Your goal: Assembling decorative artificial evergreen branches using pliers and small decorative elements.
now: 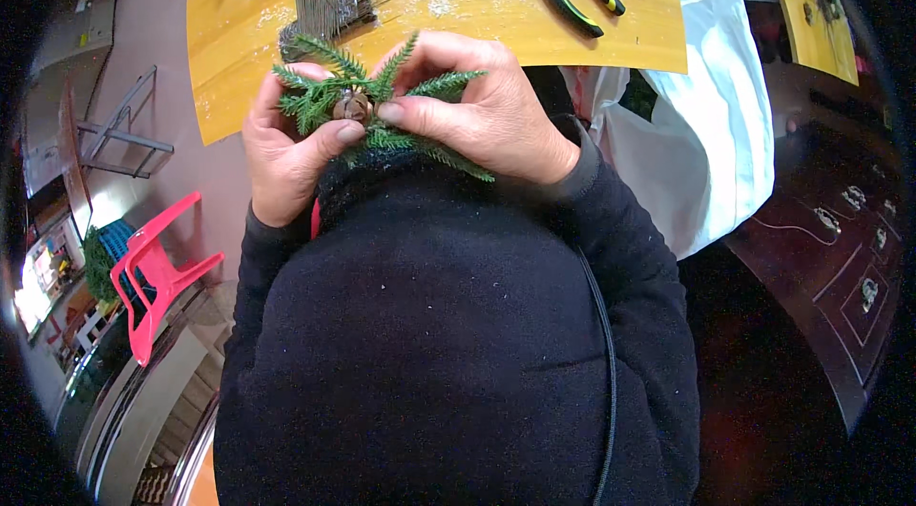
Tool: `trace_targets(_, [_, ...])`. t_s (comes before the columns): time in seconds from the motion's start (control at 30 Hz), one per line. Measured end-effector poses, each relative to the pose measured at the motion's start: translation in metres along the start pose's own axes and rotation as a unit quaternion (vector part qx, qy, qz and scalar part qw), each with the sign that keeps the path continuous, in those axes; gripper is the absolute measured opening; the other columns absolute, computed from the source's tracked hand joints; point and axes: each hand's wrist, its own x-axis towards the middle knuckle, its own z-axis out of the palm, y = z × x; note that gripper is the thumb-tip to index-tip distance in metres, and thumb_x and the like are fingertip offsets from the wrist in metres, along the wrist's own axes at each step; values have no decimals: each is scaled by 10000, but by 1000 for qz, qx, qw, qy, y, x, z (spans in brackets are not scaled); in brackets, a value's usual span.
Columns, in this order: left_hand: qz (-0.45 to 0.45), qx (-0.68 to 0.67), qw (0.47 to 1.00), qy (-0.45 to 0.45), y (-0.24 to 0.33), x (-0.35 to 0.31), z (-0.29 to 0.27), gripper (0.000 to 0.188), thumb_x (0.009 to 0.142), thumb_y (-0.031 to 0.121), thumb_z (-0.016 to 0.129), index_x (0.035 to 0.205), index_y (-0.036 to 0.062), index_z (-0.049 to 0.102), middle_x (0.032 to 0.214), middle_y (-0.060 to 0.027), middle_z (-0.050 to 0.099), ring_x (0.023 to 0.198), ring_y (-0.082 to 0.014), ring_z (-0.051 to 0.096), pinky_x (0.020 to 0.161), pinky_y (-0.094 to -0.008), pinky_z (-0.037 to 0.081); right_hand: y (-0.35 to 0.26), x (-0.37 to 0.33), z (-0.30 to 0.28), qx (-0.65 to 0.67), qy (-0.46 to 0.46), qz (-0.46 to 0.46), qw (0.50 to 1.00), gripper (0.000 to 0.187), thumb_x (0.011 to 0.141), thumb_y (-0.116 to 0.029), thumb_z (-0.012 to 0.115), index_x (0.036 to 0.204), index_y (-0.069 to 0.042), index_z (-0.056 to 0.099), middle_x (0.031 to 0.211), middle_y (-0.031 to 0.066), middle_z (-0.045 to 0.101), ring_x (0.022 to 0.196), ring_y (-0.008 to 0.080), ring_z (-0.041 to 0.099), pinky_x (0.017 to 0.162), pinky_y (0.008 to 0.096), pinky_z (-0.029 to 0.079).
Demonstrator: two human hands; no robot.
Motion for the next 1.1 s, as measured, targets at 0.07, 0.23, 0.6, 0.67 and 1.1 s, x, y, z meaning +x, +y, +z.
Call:
trace_targets(0.07, [-47, -146, 988, 22, -2, -2, 3, 439, 726, -18, 725, 1098, 16, 496, 1017, -63, 590, 918, -137, 577, 808, -272, 475, -2, 1, 2, -12, -1, 2, 1000, 190, 794, -45, 667, 972, -13, 610, 852, 16, 626, 779, 79, 573, 711, 222, 462])
trace_targets(0.23, [-125, -218, 967, 29, 8, -6, -6, 396, 767, -3, 696, 1104, 20, 490, 978, -57, 601, 901, -135, 582, 808, -271, 475, -5, 6, 10, -42, -8, -15, 999, 216, 798, -56, 671, 999, -14, 605, 870, 13, 622, 787, 72, 568, 714, 217, 462])
trace_targets(0.6, [-61, -253, 965, 31, -9, -15, -46, 533, 772, 141, 730, 1204, 30, 437, 1113, -87, 547, 971, -156, 562, 834, -293, 467, -4, 23, 47, 56, -12, 106, 993, 233, 812, -73, 660, 1018, -3, 577, 891, 18, 607, 812, 77, 558, 723, 223, 465])
trace_targets(0.67, [-40, -272, 961, 38, -11, -14, -52, 553, 778, 174, 730, 1219, 30, 429, 1140, -94, 535, 985, -163, 559, 840, -301, 465, -5, 27, 50, 72, -11, 121, 990, 236, 812, -73, 657, 1022, -4, 572, 893, 19, 605, 808, 75, 556, 724, 221, 461])
trace_targets(1.1, [-73, -239, 964, 86, 42, -10, -114, 368, 861, 237, 633, 1118, 25, 476, 1041, -93, 567, 948, -192, 573, 810, -313, 471, -117, 87, 38, -97, -225, -12, 969, 146, 760, -24, 654, 901, -16, 619, 836, 97, 620, 789, 228, 598, 695, 309, 465])
